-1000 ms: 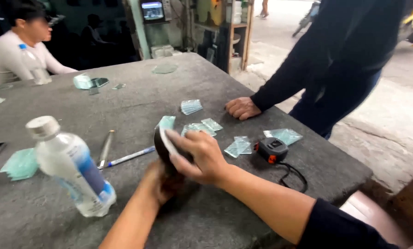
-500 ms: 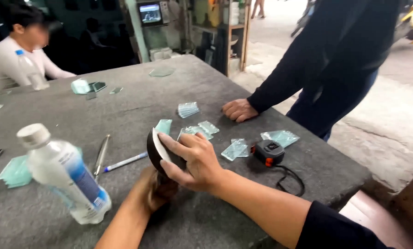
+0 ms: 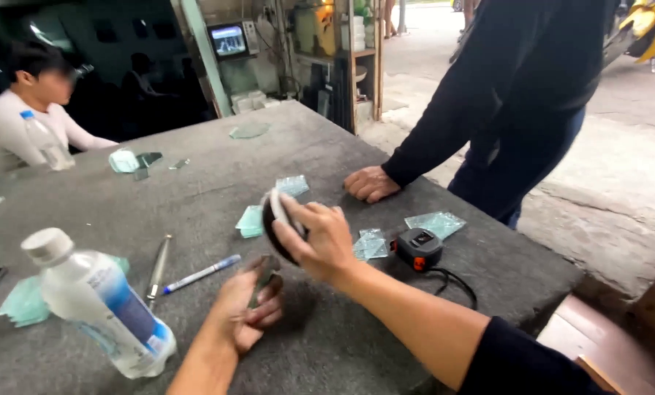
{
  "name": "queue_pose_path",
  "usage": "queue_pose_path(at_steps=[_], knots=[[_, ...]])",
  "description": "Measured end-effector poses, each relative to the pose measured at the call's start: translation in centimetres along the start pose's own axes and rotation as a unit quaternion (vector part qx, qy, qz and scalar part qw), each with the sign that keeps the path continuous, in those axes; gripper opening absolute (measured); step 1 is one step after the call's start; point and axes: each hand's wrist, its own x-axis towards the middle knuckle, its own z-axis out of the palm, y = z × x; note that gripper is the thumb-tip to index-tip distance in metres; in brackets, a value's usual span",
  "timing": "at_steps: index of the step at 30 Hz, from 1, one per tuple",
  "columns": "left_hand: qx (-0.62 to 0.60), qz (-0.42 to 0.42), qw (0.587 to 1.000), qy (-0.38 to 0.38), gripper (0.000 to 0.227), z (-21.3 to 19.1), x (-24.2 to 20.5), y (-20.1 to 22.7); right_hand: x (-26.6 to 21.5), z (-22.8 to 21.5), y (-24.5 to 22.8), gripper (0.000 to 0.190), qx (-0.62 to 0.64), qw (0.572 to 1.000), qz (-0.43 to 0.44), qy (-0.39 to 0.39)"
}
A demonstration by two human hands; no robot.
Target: Grinding and smoothing the edges of small glass pieces using a hand-held abrasive stone and water.
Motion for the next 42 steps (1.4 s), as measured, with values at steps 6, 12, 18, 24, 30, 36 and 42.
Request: queue_pose_path(at_steps=[6,12,18,24,30,36,42], knots=[[0.093,0.092,0.979,0.156,0.035,1.0,0.0,0.9,1.0,-1.0,2.4,0.062,0.024,0.998,0.019,0.056],[0.201,0.172,0.951,0.16,0.041,2.6,-1.5,0.9,0.8,-0.8,2.3,0.053,0.031,0.997,-0.027,0.07],[0.433,0.238,0.844,0.211,0.018,0.1,1.4,0.0,-1.1,0.9,2.1,0.064,0.011,0.999,-0.047,-0.001],[0.564,0.322,0.739,0.18,0.024,2.3,-1.2,-0.6,0.0,1.8,2.7,0.063,-0.02,1.0,-0.017,0.004],[0.59,0.332,0.71,0.191,0.022,2.7,-1.3,-0.9,-0.6,1.9,0.0,0.058,-0.021,1.0,-0.004,-0.011],[0.597,0.345,0.703,0.175,0.023,2.3,-0.8,-1.5,-1.1,1.7,-0.6,0.06,-0.002,0.998,0.063,0.008],[0.625,0.337,0.687,0.155,0.026,4.3,-1.8,-1.1,-0.2,2.0,0.4,0.053,0.027,0.993,0.101,0.052]])
